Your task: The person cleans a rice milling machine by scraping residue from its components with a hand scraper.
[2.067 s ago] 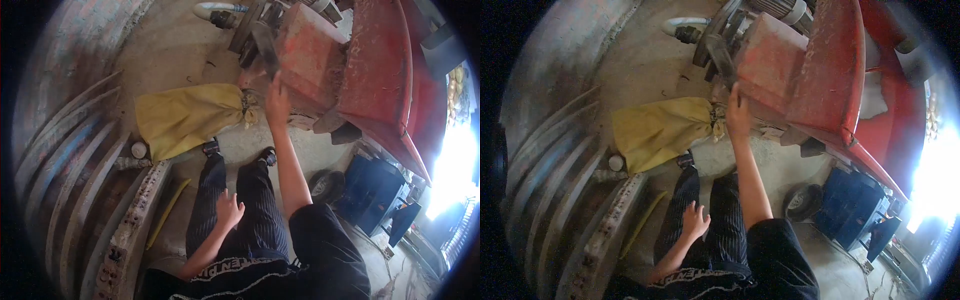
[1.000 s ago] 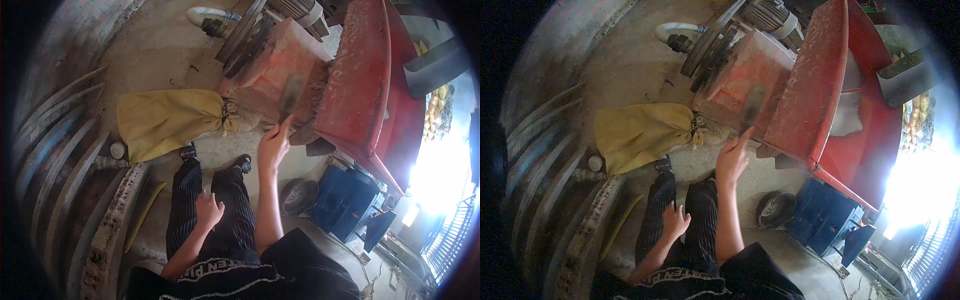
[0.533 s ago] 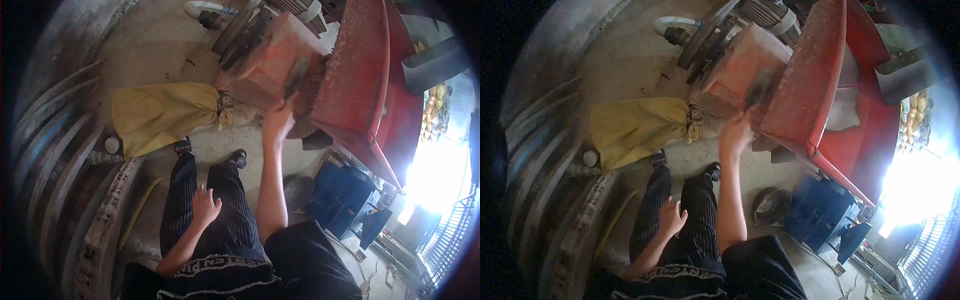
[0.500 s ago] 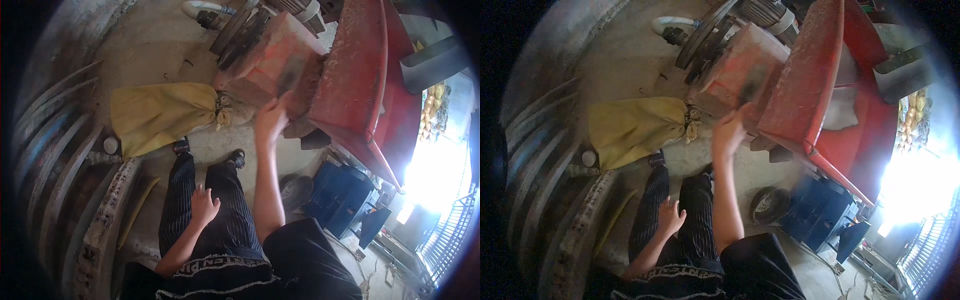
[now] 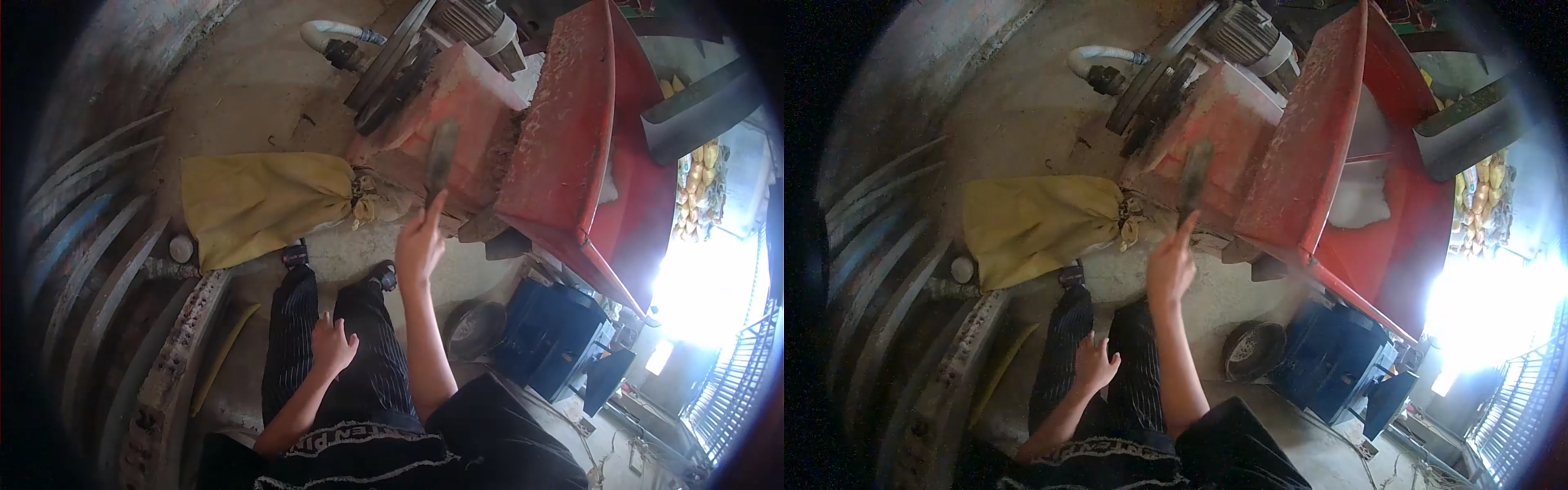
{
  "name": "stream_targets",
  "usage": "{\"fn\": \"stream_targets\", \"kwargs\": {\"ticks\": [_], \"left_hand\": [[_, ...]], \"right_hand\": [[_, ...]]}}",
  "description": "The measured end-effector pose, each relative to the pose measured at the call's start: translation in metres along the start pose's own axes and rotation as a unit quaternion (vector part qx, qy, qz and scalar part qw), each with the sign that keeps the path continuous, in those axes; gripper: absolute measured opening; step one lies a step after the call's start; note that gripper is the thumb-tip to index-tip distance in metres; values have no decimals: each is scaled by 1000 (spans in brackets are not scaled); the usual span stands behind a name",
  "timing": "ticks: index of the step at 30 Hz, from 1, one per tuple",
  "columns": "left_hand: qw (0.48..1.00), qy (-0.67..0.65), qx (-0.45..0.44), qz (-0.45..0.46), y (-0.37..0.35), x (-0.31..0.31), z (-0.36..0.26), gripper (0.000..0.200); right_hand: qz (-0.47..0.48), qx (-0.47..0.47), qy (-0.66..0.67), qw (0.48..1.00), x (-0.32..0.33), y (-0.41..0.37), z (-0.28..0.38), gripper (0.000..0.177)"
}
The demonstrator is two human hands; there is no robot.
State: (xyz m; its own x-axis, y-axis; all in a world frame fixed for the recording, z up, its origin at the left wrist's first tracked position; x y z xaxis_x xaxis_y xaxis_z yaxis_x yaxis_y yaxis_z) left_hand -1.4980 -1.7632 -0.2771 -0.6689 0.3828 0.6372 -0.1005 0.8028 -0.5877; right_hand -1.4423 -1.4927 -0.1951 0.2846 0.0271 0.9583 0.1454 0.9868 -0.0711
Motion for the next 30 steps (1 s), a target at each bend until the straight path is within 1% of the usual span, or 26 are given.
{"fn": "stream_targets", "kwargs": {"ticks": [2,3,5,6,8,9,11,12,14,15,16,18,19,20,21,22,24,25,26,27,28,29,30], "left_hand": [[1000,-12,-2,-5,2,7,-1,48],[1000,-25,-5,-10,2,9,-2,48],[1000,-26,-3,-14,2,7,2,48],[1000,-23,-8,-18,0,6,4,47],[1000,-16,-2,-8,-1,4,5,47],[1000,-8,6,-4,1,3,6,47],[1000,-25,10,-5,5,9,4,48],[999,-39,7,2,4,10,4,48],[999,-41,8,6,2,13,4,49],[999,-44,1,8,2,12,2,49],[999,-48,3,14,0,8,2,49],[999,-44,-10,2,-4,2,3,50],[999,-40,-9,8,-4,0,4,51],[999,-41,-10,5,-3,2,4,51],[999,-41,-3,15,-2,4,5,51],[999,-42,4,27,-2,4,6,51],[999,-44,0,25,0,8,5,51],[999,-44,-8,24,0,9,3,51],[999,-46,-8,27,-1,8,1,51],[998,-49,-16,20,-2,7,-1,51],[998,-51,-23,12,-4,5,-3,51],[998,-52,-22,13,-6,3,-4,51],[998,-50,-17,22,-7,0,-2,50]], "right_hand": [[-42,11,36,998,12,3,-21,54],[-38,15,34,999,10,20,-32,54],[-155,40,-18,987,10,53,-43,56],[-152,39,-22,987,9,51,-47,56],[-145,4,16,989,10,49,-43,52],[-146,10,18,989,14,38,-40,52],[-42,-114,2,993,22,1,-43,51],[-36,-111,2,993,18,2,-45,51],[-93,-2,29,995,21,12,-51,55],[-126,31,30,991,21,28,-50,55],[-122,30,24,992,13,43,-55,55],[-244,155,2,957,6,59,-61,53],[-246,157,1,957,15,46,-56,53],[-148,38,21,988,26,24,-49,50],[-44,-81,41,995,33,8,-45,47],[-43,-77,41,995,42,2,-39,47],[62,-177,33,982,47,-6,-40,47],[63,-178,30,982,43,2,-43,47],[-13,-72,37,997,39,23,-41,47],[-88,35,43,995,34,41,-41,47],[-87,35,41,995,20,61,-53,47],[-192,149,-11,970,9,77,-61,50],[-295,257,-60,918,4,80,-61,52]]}}
Point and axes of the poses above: each hand's wrist, its own y-axis towards the middle knuckle, its own x-axis out of the back of the hand, z = x × y, the point moved 3 cm from there along y, towards the middle knuckle, and after that the axes turned 3 degrees about y, right-handed, at the moved point
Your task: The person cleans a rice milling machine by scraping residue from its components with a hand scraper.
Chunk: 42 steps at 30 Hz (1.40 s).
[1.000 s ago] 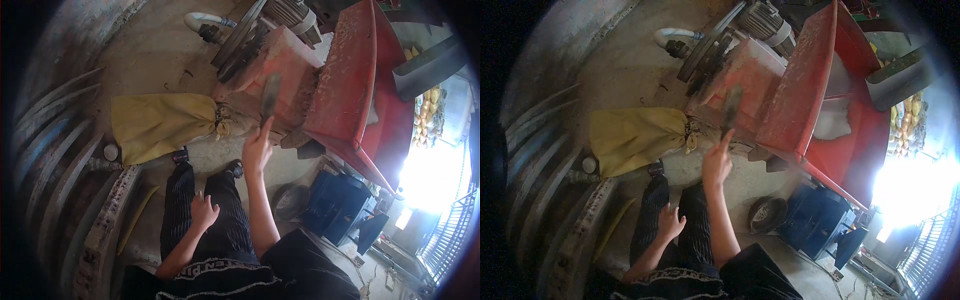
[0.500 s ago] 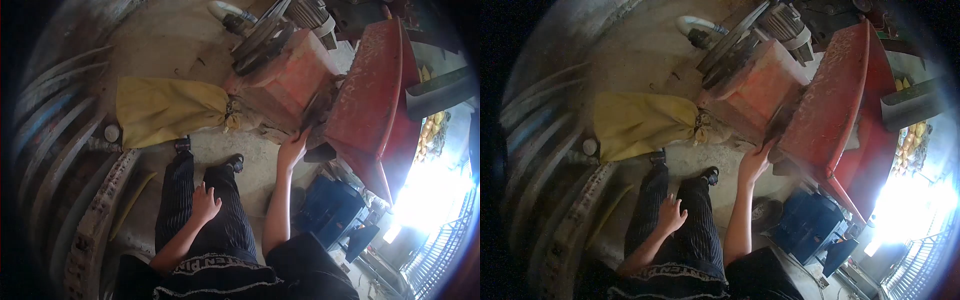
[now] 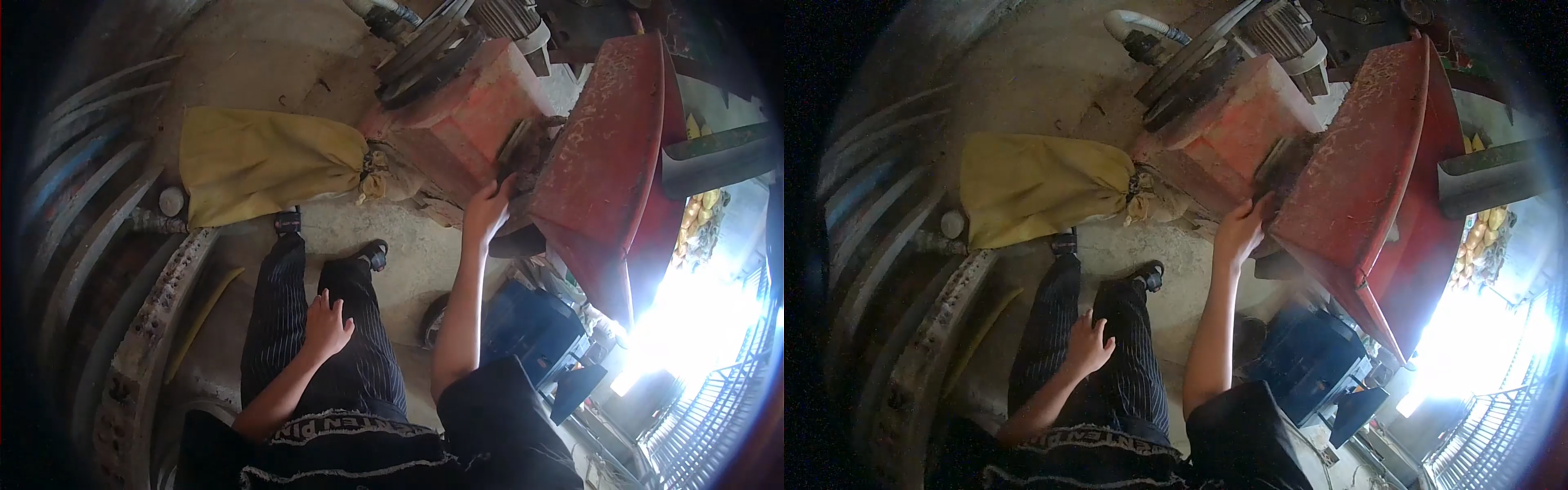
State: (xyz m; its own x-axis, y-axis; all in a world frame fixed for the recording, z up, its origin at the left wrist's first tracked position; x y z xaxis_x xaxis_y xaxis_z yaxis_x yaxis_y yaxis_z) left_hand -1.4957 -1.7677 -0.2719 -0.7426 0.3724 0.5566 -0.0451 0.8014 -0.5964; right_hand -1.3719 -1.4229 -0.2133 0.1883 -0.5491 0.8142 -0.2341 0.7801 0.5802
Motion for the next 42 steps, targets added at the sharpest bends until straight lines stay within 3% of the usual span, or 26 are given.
{"fn": "stream_targets", "kwargs": {"ticks": [1,3,4,6,8,9,10,14,16,19,20,22,23,26,28,29,31,35,38,39,41,42], "left_hand": [[1000,2,4,8,0,0,3,50],[1000,8,13,17,1,0,7,50],[999,9,24,29,3,-1,7,50],[1000,-2,18,7,5,1,3,50],[1000,-10,11,-7,3,1,-1,51],[1000,-24,2,-8,3,1,-3,51],[999,-37,-7,-9,1,1,-4,51],[1000,-6,12,9,-4,-10,11,51],[999,25,27,17,-4,-11,16,51],[1000,2,15,2,3,2,8,51],[1000,3,14,3,5,5,5,51],[998,-51,-16,-14,3,9,0,50],[999,-48,-11,-12,-2,7,1,50],[999,-10,11,33,2,0,10,48],[999,22,23,26,0,-5,16,48],[999,20,22,28,-1,-4,14,48],[1000,8,11,5,3,3,9,48],[1000,-13,7,10,2,2,6,48],[1000,4,10,16,-2,-7,12,47],[1000,9,13,18,-2,-8,13,47],[1000,13,16,17,-1,-8,13,46],[1000,6,20,20,-1,-6,13,46]], "right_hand": [[-3,-2,1,1000,15,-4,8,52],[241,-225,61,942,58,-22,28,52],[240,-222,63,943,72,-20,41,52],[317,-381,89,864,84,-27,49,49],[352,-384,47,852,49,-15,26,49],[220,-242,44,944,19,-4,6,49],[78,-90,39,992,16,4,9,49],[136,-167,38,976,31,-6,10,47],[269,-300,76,912,74,-36,20,47],[276,-333,70,899,83,-39,25,50],[276,-335,69,898,68,-34,17,50],[159,-202,59,965,37,-11,11,53],[162,-204,62,963,39,-15,16,53],[189,-216,66,956,50,-17,43,53],[333,-347,74,874,76,-47,52,53],[334,-347,72,874,77,-68,45,53],[179,-301,115,930,61,-112,24,54],[118,-319,114,934,12,-126,38,59],[141,-303,126,934,-6,-112,82,63],[138,-306,124,934,-11,-114,77,63],[248,-291,122,916,-37,-131,63,57],[248,-289,124,916,-51,-141,45,57]]}}
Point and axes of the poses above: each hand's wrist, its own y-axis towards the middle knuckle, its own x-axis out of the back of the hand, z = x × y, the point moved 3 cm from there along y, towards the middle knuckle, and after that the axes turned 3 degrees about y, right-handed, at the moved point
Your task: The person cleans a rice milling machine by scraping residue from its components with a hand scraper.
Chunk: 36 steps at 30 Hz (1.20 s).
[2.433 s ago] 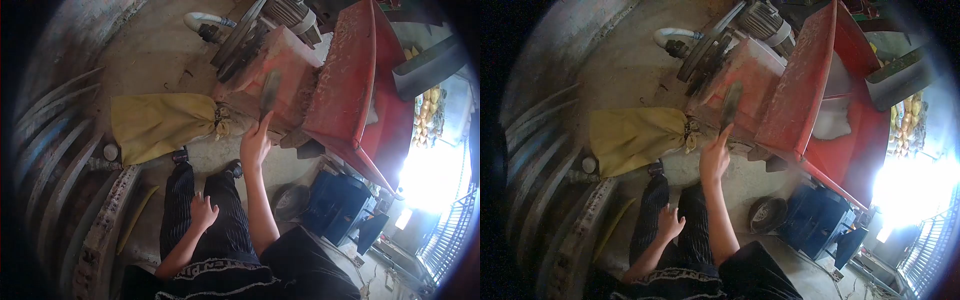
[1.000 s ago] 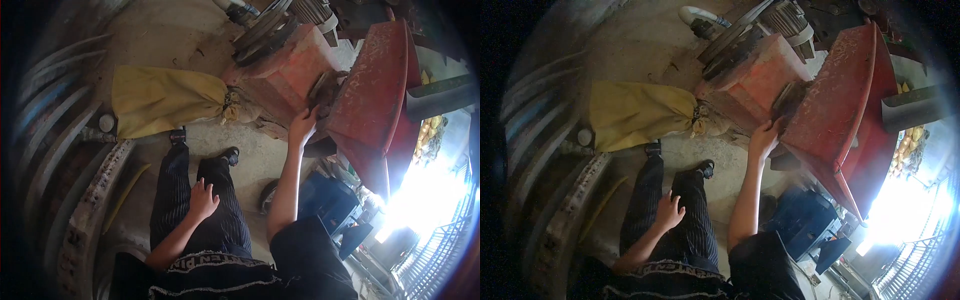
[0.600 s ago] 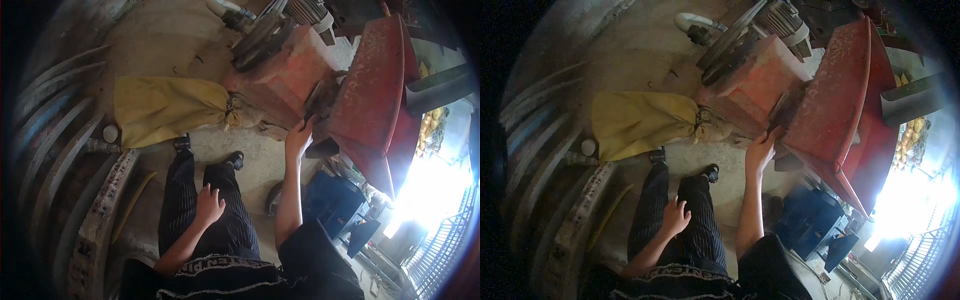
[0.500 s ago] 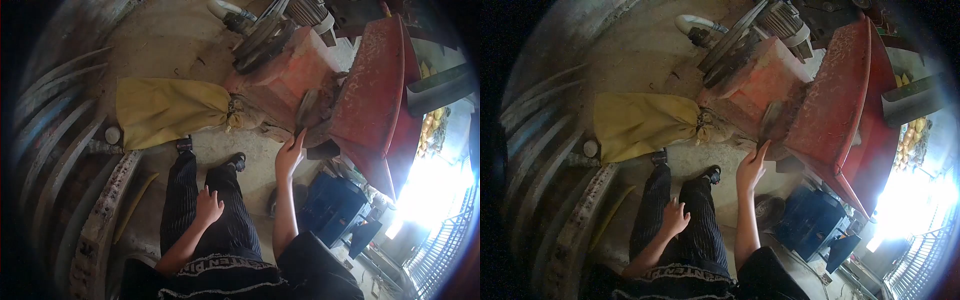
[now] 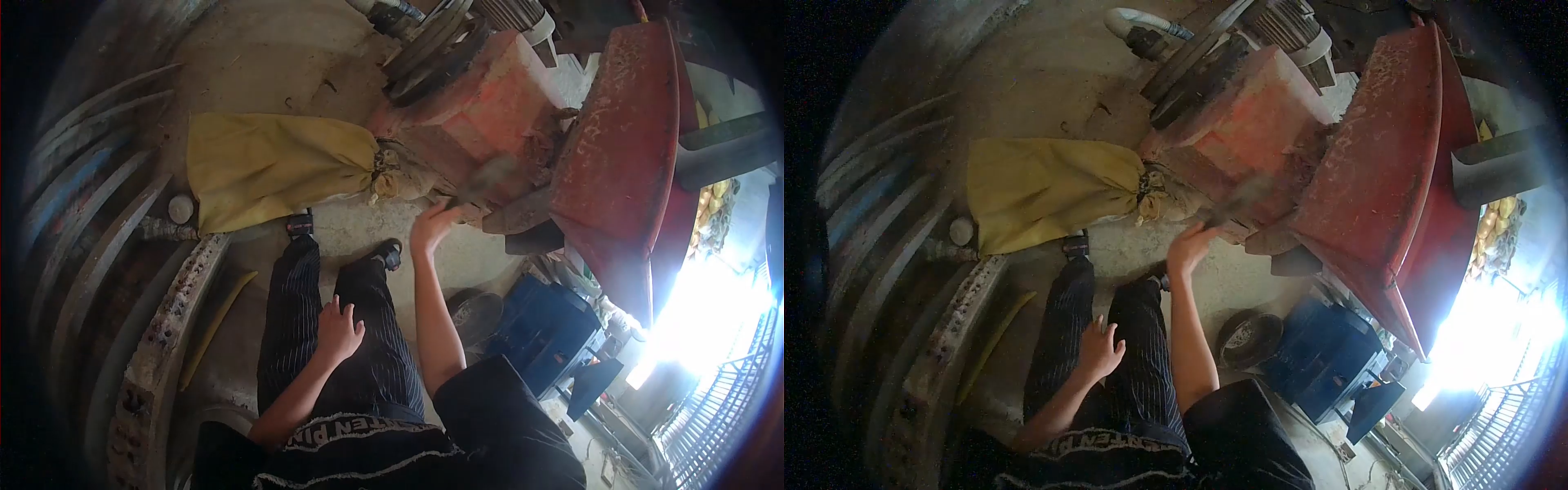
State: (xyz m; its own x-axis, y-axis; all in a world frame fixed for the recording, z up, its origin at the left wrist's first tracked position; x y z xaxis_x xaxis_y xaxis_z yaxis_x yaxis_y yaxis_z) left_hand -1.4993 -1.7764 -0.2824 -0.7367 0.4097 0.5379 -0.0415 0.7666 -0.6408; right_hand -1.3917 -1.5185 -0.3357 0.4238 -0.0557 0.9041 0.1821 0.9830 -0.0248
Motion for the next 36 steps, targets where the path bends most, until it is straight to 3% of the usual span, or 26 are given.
{"fn": "stream_targets", "kwargs": {"ticks": [2,3,4,6,7,8,9,10,12,13,17,19,23,25,26,28,31,33,35,36], "left_hand": [[1000,-7,8,4,-1,-2,4,45],[1000,-3,8,-8,-2,-4,7,44],[1000,0,5,-18,-4,-8,9,43],[999,6,-4,-32,-6,-17,15,42],[998,13,-13,-52,-6,-19,13,41],[999,10,-17,-50,-4,-16,8,41],[999,-1,-20,-40,-2,-12,4,41],[999,-11,-22,-31,-1,-9,1,40],[999,-19,-16,-21,-2,-6,-3,40],[999,-29,-11,-8,-3,-6,-2,40],[999,6,-14,-30,-5,-12,8,42],[1000,8,2,-17,-4,-11,8,43],[1000,-8,-6,-25,-2,-6,1,44],[1000,-5,-7,-8,-4,-8,1,44],[1000,-5,-6,-1,-8,-10,3,44],[1000,-3,0,4,-5,-10,4,43],[1000,12,-1,-2,-3,-5,1,43],[1000,9,-6,-10,-3,-4,-1,43],[1000,4,-10,-12,-7,-5,3,43],[1000,9,2,12,-8,-7,5,44]], "right_hand": [[-83,-113,141,980,2,16,-29,53],[-119,-124,183,968,7,16,-25,25],[-116,-126,181,968,15,13,-9,25],[8,-186,222,957,14,2,7,45],[6,-187,217,958,7,-3,1,45],[-72,0,78,994,1,-6,2,41],[-146,186,-63,970,-4,-9,5,38],[-147,186,-61,969,-3,-8,1,38],[-64,-89,58,992,-7,-10,-24,33],[-90,-186,80,975,0,-11,-19,31],[-52,-211,122,968,5,-20,-24,29],[-26,-8,57,998,13,-27,-9,32],[5,-105,61,993,26,-11,-14,30],[-80,-34,70,994,28,8,-19,39],[-77,-39,66,994,26,2,-22,39],[-87,43,38,995,20,-6,-17,48],[-76,54,64,994,15,-22,-10,46],[-66,49,78,994,13,-19,-7,45],[29,-122,57,990,31,13,22,38],[31,-127,54,990,31,6,14,38]]}}
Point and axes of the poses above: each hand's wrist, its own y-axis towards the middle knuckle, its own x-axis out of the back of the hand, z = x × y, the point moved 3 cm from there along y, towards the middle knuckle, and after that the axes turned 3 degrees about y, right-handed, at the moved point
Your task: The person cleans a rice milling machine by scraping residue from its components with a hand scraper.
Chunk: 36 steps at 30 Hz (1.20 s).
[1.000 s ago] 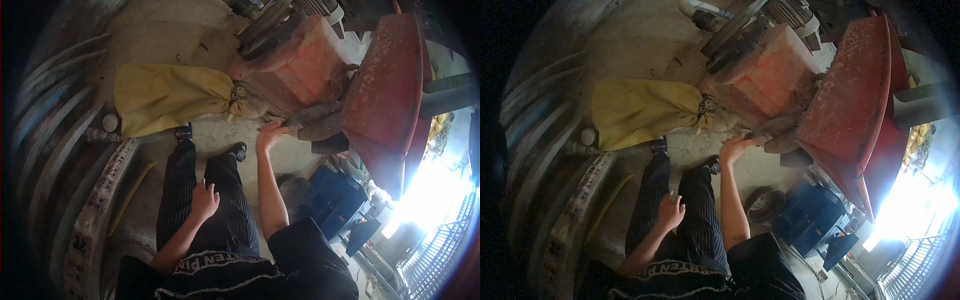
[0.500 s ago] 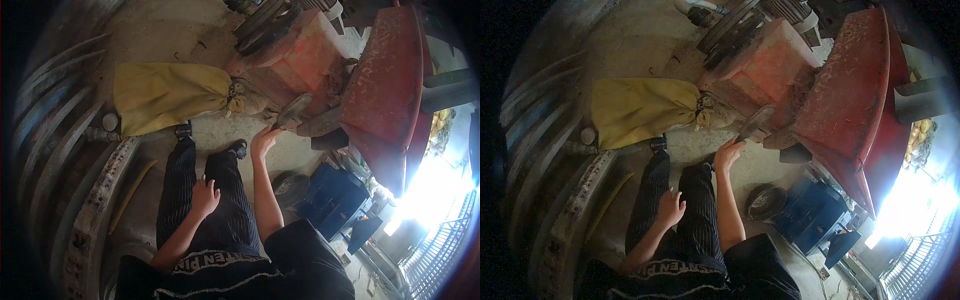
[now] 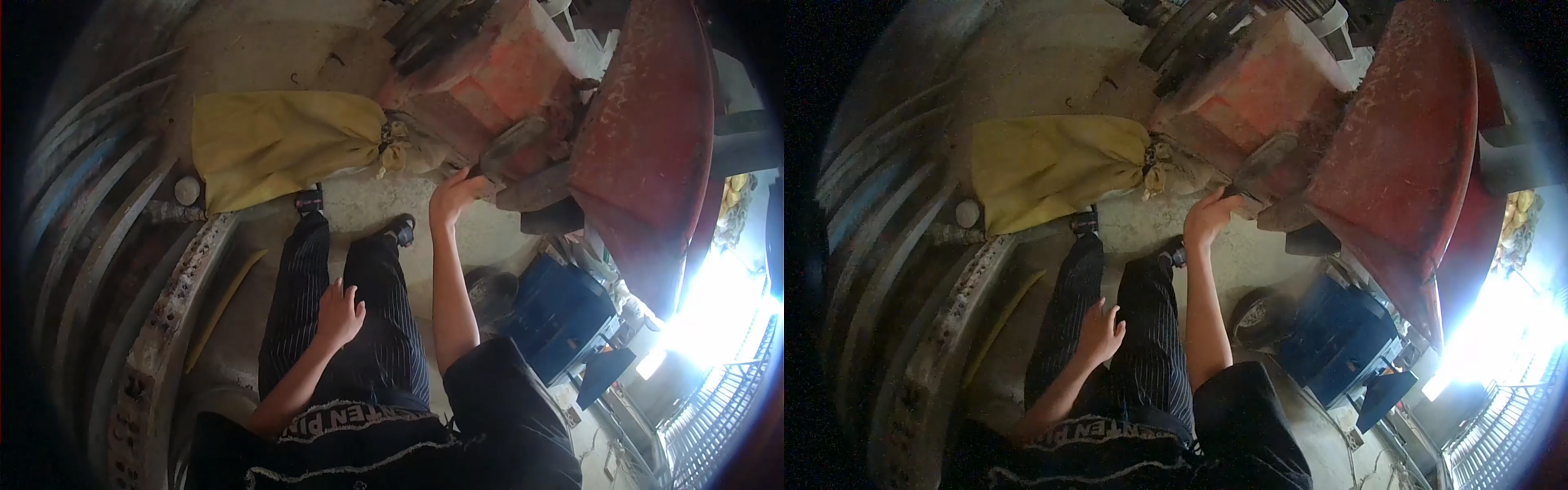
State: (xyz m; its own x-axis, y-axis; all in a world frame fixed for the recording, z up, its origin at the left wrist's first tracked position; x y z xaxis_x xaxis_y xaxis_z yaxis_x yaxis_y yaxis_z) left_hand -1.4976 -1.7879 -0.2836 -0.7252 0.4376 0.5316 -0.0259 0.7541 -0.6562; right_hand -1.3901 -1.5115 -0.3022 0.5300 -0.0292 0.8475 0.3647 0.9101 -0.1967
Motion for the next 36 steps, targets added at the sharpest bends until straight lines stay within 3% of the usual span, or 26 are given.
{"fn": "stream_targets", "kwargs": {"ticks": [2,6,12,15,18,21,25,27,30,33,36], "left_hand": [[1000,6,6,17,3,-3,1,44],[999,29,14,19,1,0,4,42],[1000,14,3,-3,-4,-19,4,43],[999,35,-2,13,-3,-19,5,43],[999,39,1,19,-5,-20,7,43],[999,36,12,10,-9,-22,7,45],[999,36,12,24,-6,-21,5,47],[999,44,16,19,-7,-27,8,46],[999,19,24,23,-6,-23,8,44],[999,17,34,-6,-7,-29,13,43],[999,13,31,0,-8,-28,13,43]], "right_hand": [[-25,94,-35,995,-4,-1,-12,33],[30,54,-84,995,1,-13,-46,35],[13,154,-80,985,17,24,-9,38],[31,89,-71,993,13,-3,-59,39],[-30,146,-106,983,14,14,-34,30],[9,129,-62,990,21,29,20,31],[3,122,-72,990,17,-6,-25,36],[56,50,-110,991,18,-27,-37,34],[18,123,-122,985,6,-3,-36,34],[10,115,-129,985,-1,22,-2,31],[5,139,-117,983,2,0,-28,29]]}}
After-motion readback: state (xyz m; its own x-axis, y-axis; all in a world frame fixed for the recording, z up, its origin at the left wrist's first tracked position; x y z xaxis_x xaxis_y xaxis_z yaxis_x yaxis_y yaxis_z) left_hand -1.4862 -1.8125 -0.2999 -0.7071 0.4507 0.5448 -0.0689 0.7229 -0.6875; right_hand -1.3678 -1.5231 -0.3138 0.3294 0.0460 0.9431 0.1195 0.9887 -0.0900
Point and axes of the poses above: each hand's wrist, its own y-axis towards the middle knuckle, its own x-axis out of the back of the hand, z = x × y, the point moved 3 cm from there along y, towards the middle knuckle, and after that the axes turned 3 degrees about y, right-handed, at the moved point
